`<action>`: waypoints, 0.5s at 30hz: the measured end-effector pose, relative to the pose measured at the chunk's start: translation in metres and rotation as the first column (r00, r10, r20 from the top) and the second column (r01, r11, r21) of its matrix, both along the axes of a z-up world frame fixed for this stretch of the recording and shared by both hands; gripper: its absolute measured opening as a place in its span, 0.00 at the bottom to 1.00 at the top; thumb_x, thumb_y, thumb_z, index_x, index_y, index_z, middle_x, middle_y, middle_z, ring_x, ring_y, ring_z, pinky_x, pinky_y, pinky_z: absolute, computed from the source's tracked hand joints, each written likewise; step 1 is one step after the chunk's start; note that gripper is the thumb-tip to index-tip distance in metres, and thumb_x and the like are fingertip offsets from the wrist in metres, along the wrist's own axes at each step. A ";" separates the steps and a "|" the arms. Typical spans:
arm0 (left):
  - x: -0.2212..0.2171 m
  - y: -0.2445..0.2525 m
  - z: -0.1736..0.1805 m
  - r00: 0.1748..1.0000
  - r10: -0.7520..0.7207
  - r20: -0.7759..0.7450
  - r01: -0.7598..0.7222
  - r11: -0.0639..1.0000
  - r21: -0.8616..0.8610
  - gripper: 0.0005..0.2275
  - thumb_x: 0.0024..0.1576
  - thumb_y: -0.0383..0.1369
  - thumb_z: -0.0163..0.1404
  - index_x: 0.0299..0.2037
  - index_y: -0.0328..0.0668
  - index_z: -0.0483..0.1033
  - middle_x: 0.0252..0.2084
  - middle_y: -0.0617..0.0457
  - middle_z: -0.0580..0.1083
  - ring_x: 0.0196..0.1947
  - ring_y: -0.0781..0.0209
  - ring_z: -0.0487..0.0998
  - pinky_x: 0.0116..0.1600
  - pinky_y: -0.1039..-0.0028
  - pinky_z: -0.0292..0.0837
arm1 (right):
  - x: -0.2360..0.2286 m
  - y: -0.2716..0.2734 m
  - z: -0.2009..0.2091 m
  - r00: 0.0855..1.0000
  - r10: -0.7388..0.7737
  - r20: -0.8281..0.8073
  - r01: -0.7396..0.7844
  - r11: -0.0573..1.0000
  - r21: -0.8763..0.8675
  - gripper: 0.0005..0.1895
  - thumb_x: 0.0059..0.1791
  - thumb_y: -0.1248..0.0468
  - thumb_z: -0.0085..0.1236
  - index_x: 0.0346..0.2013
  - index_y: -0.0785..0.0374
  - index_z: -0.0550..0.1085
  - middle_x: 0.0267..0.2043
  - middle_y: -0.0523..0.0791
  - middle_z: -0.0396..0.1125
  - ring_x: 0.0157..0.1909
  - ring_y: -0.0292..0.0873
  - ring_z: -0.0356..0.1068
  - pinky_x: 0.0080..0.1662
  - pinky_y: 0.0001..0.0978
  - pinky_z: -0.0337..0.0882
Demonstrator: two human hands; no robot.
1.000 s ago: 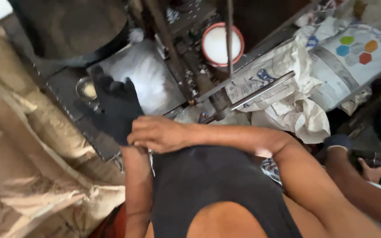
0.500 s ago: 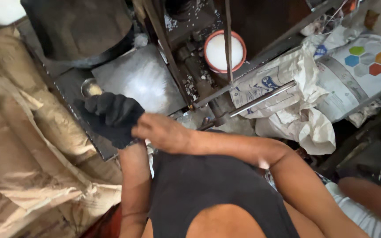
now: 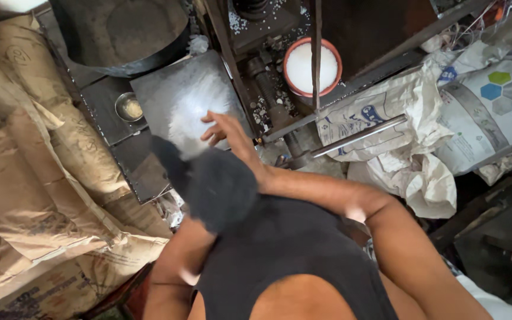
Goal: The person operates a manual machine by turning a crank and placing a metal block into the mechanism. The person wears a glove on the left hand and repeatedly cycles the block through the machine.
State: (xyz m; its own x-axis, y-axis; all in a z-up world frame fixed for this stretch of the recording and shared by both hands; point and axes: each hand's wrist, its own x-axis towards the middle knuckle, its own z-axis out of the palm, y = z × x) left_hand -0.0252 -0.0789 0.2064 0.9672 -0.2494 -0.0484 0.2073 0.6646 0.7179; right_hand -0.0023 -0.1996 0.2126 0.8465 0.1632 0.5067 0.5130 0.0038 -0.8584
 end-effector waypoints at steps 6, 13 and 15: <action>-0.031 -0.048 -0.004 0.992 -0.061 0.106 0.041 0.982 0.185 0.18 0.65 0.40 0.45 0.59 0.36 0.72 0.49 0.50 0.78 0.42 0.60 0.76 0.47 0.70 0.72 | 0.019 -0.011 -0.003 0.742 0.275 0.612 -0.206 0.962 -0.181 0.15 0.52 0.68 0.58 0.50 0.62 0.64 0.46 0.53 0.70 0.35 0.50 0.71 0.35 0.41 0.70; -0.033 -0.077 -0.010 0.976 -0.113 0.188 0.058 0.959 0.278 0.18 0.65 0.40 0.45 0.59 0.37 0.72 0.48 0.51 0.78 0.40 0.61 0.77 0.45 0.71 0.72 | 0.031 -0.006 -0.002 0.536 0.429 0.727 -0.373 0.893 -0.251 0.14 0.47 0.69 0.59 0.42 0.63 0.63 0.40 0.54 0.69 0.28 0.50 0.67 0.26 0.42 0.64; -0.036 -0.089 -0.011 0.971 -0.126 0.206 0.061 0.953 0.296 0.18 0.65 0.40 0.45 0.59 0.37 0.72 0.47 0.51 0.78 0.40 0.62 0.77 0.45 0.71 0.73 | 0.026 -0.009 -0.002 0.526 0.482 0.701 -0.389 0.869 -0.306 0.15 0.45 0.69 0.59 0.39 0.62 0.61 0.38 0.52 0.69 0.27 0.51 0.67 0.26 0.43 0.64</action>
